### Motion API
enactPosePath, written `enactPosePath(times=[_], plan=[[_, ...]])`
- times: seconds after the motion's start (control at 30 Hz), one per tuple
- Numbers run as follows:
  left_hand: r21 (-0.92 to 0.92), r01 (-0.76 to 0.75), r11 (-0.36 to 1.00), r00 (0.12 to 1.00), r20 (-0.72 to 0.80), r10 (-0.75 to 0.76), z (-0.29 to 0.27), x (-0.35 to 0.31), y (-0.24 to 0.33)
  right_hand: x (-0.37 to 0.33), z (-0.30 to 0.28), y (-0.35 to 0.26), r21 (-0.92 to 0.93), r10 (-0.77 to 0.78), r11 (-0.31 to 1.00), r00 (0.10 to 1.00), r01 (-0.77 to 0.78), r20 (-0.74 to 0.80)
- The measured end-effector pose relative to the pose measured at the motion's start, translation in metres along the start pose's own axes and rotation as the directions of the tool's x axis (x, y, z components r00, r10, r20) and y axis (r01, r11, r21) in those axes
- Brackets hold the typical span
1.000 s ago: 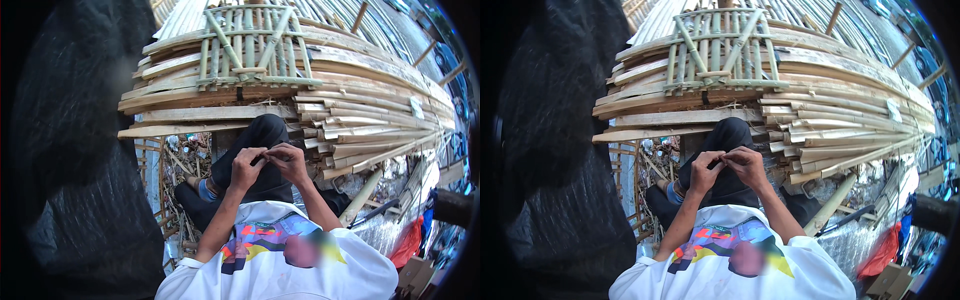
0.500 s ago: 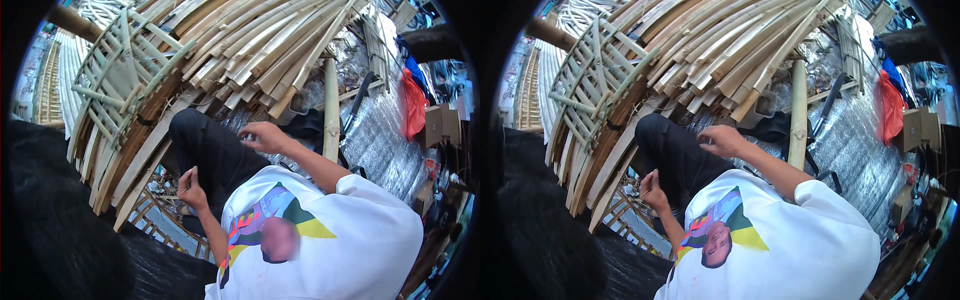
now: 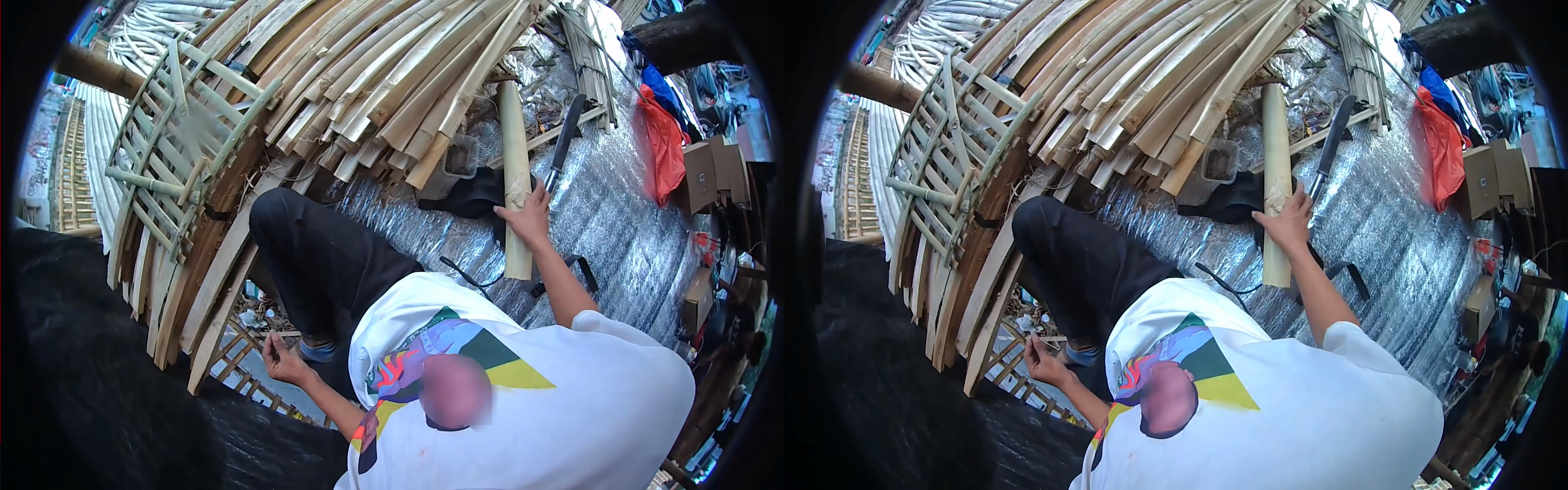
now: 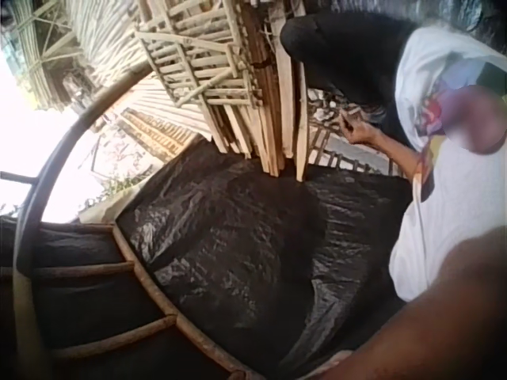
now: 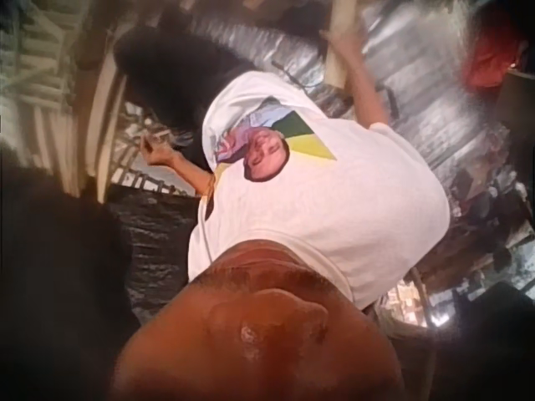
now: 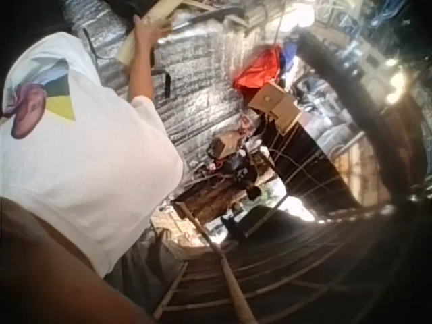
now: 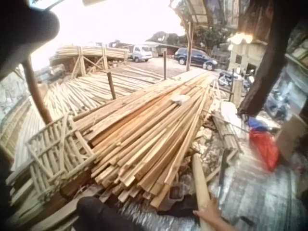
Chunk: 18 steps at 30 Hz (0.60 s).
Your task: The person uses a machete to shave and refine a wooden strip while sitting on a pile of wood, then picks up a bamboo pole and positions it against a pre-assembled bamboo framework.
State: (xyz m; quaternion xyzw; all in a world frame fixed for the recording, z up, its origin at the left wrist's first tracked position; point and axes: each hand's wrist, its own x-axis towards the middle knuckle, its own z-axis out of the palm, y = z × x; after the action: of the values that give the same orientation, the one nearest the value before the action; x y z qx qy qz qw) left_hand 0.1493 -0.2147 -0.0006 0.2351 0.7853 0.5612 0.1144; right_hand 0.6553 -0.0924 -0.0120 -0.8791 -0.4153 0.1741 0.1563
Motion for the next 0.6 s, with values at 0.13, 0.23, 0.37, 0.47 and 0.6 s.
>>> enactPosePath(times=[0.13,0.23,0.37,0.47,0.6], plan=[[-0.075,0.028,0.997,0.997,-0.064,-0.033,-0.004,0.007,0.001,-0.022,0.000,0.010,0.077,0.021,0.997,0.999,-0.025,0.049],[-0.029,-0.015,0.999,0.998,-0.058,0.013,-0.007,0.009,-0.003,-0.026,0.001,0.015,0.217,0.107,0.968,0.990,-0.125,0.096],[-0.139,-0.007,0.990,0.999,-0.043,0.001,0.000,0.003,-0.001,-0.018,0.021,0.042,0.684,0.115,0.664,0.945,-0.303,0.307],[-0.106,-0.040,0.994,0.998,-0.060,0.034,-0.004,0.007,-0.014,-0.017,0.021,0.046,0.758,0.111,0.527,0.915,-0.384,0.387],[-0.141,-0.068,0.988,0.994,-0.099,0.054,-0.002,0.011,-0.022,-0.015,0.029,0.056,0.837,0.039,0.392,0.915,-0.383,0.400]])
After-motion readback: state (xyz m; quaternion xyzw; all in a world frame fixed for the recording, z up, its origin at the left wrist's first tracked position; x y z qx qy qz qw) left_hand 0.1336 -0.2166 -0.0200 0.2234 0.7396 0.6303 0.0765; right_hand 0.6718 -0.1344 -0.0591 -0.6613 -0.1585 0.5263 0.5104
